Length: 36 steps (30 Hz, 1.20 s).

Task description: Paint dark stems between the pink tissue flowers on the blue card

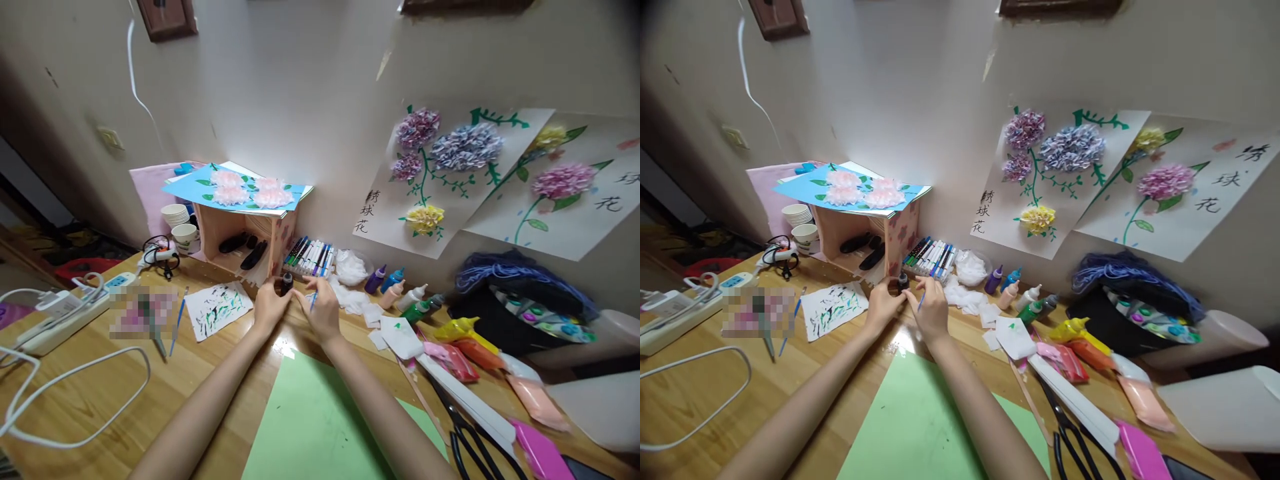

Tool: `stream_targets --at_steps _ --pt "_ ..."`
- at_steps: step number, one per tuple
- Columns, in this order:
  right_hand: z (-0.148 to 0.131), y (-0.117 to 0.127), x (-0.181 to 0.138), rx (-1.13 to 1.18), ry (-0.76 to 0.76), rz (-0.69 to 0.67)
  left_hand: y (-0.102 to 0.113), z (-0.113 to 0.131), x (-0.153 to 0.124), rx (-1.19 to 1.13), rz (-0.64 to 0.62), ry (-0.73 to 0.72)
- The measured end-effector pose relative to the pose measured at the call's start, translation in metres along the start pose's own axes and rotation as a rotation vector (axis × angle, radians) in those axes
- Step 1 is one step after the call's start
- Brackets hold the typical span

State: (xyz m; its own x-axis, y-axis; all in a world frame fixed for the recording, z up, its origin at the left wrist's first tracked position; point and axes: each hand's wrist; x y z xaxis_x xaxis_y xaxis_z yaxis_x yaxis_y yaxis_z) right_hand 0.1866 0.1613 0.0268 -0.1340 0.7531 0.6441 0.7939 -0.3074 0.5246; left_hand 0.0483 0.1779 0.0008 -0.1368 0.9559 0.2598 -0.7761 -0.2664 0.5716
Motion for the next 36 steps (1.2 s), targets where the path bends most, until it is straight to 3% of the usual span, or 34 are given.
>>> stream_targets --at_steps 3,6,14,32,36 --pt "0.002 -0.028 0.017 0.002 -0.028 -0.015 -0.003 -0.001 -0.001 -0.005 0.025 0.026" --pt "0.003 -0.039 0.024 0.019 -0.066 -0.037 -0.004 -0.002 -0.001 -0.002 0.037 0.036" --pt "0.004 -0.03 0.031 0.135 -0.113 -0.158 -0.001 -0.001 -0.001 -0.043 0.002 0.02" --pt "-0.001 -0.019 0.05 0.246 -0.203 -0.236 -0.001 -0.005 0.002 -0.112 -0.027 0.027" --pt "-0.006 -0.023 0.049 0.208 -0.231 -0.199 0.0 -0.001 0.001 -0.12 -0.02 0.029"
Point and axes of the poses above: each hand's wrist, its own x-axis towards the middle knuckle, its own y-axis out of the back of the hand, z = x × y, and after that the axes turned 6 degrees about -z, right-handed
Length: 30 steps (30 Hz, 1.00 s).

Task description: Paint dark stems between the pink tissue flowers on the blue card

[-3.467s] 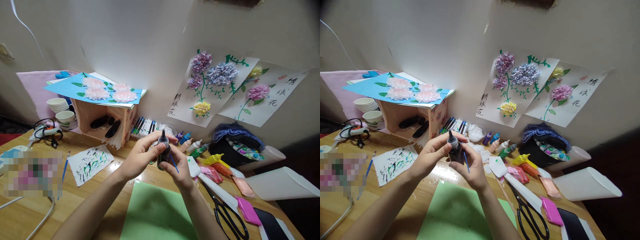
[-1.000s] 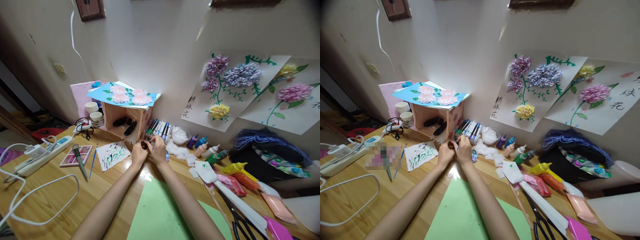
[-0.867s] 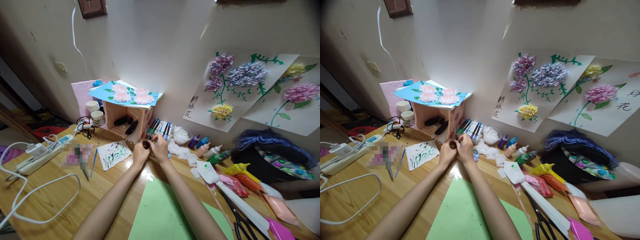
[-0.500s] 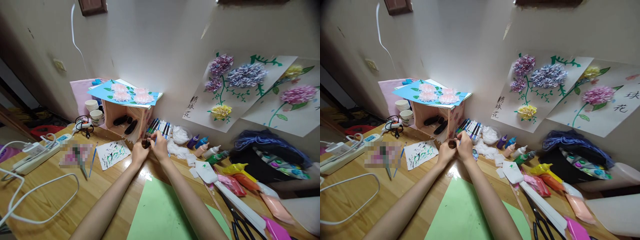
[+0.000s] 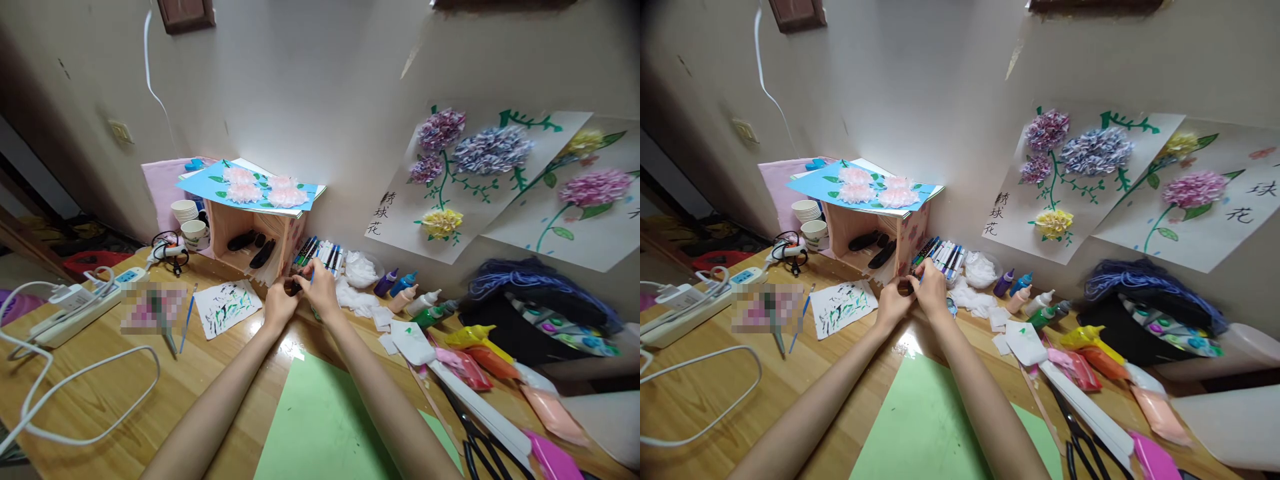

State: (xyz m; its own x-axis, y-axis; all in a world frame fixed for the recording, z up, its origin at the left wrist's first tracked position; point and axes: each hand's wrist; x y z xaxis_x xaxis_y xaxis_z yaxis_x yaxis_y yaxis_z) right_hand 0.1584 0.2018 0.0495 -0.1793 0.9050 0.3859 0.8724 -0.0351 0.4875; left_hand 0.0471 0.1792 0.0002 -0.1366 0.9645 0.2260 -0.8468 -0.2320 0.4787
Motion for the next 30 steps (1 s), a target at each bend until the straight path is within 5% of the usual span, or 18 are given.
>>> stream_targets --at_steps 14,30 --pt "0.013 -0.005 0.009 0.19 -0.055 -0.037 -0.001 -0.002 0.002 -0.026 -0.018 0.014" --pt "-0.003 -0.005 0.004 -0.023 -0.053 0.045 0.002 0.002 0.0 0.006 -0.017 -0.003"
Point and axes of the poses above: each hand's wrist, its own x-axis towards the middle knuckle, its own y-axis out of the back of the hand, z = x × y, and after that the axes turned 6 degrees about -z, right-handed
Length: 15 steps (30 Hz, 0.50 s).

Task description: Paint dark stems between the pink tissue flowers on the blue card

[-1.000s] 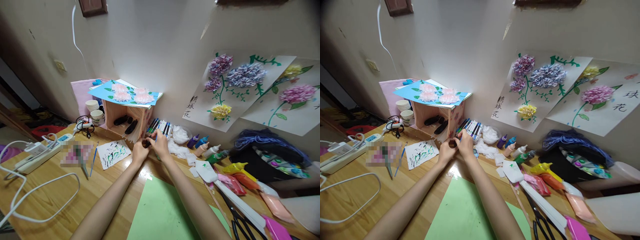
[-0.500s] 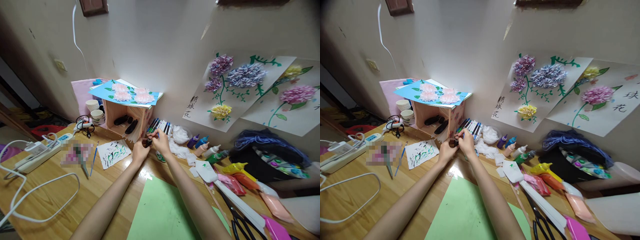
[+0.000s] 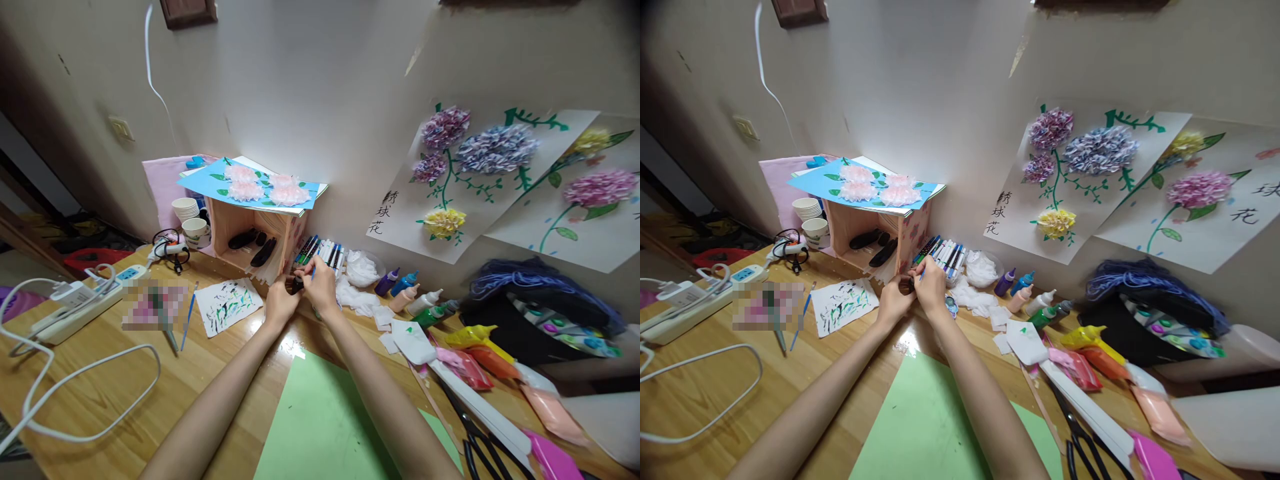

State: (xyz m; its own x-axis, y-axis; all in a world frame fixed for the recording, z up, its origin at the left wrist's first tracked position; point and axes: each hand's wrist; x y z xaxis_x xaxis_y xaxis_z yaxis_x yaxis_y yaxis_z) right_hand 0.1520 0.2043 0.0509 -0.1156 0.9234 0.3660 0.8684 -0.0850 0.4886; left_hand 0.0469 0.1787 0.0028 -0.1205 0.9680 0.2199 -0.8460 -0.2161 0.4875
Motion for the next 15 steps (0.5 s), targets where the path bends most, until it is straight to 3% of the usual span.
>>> stream_targets --at_steps 15 --pt "-0.008 0.012 0.002 0.015 -0.036 0.004 -0.004 -0.005 0.001 -0.041 0.001 -0.006"
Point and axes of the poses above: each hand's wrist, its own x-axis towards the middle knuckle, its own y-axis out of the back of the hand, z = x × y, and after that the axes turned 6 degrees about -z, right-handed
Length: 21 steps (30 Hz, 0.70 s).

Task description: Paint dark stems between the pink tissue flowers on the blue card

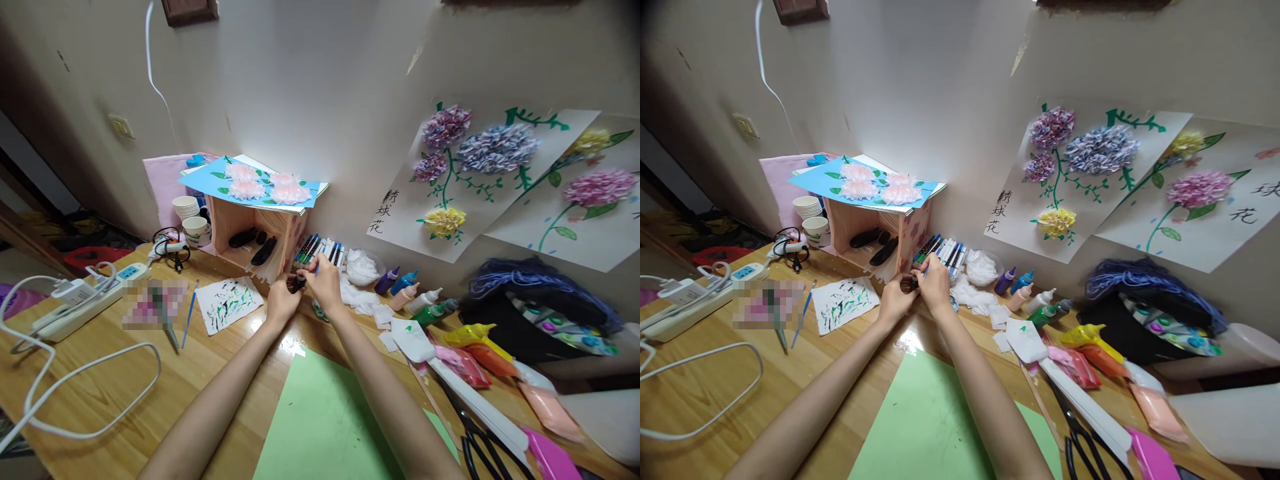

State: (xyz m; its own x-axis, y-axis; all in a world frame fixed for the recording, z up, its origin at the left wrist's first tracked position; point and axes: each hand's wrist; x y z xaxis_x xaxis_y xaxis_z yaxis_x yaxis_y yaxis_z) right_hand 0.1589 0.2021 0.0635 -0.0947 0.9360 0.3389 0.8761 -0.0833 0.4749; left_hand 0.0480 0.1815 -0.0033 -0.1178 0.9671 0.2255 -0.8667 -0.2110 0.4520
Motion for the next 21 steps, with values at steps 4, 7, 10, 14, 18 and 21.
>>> stream_targets --at_steps 4,7,10,14,18,21 --pt "0.005 0.001 0.005 0.089 0.028 -0.074 -0.001 -0.002 0.001 -0.005 -0.004 0.007" --pt "0.01 0.001 0.009 0.177 0.037 -0.13 -0.001 -0.002 0.001 -0.005 -0.007 0.014" --pt "0.011 0.002 0.011 0.261 0.052 -0.157 0.0 0.0 0.002 -0.002 -0.013 0.021" --pt "0.004 0.01 0.01 0.364 0.083 -0.11 0.002 0.0 0.004 0.01 -0.022 0.027" --pt "-0.011 0.032 -0.003 0.442 0.133 0.023 0.004 -0.003 0.01 0.024 -0.029 0.043" --pt "-0.023 0.055 -0.022 0.538 0.17 0.145 0.004 -0.004 0.014 0.037 -0.039 0.047"
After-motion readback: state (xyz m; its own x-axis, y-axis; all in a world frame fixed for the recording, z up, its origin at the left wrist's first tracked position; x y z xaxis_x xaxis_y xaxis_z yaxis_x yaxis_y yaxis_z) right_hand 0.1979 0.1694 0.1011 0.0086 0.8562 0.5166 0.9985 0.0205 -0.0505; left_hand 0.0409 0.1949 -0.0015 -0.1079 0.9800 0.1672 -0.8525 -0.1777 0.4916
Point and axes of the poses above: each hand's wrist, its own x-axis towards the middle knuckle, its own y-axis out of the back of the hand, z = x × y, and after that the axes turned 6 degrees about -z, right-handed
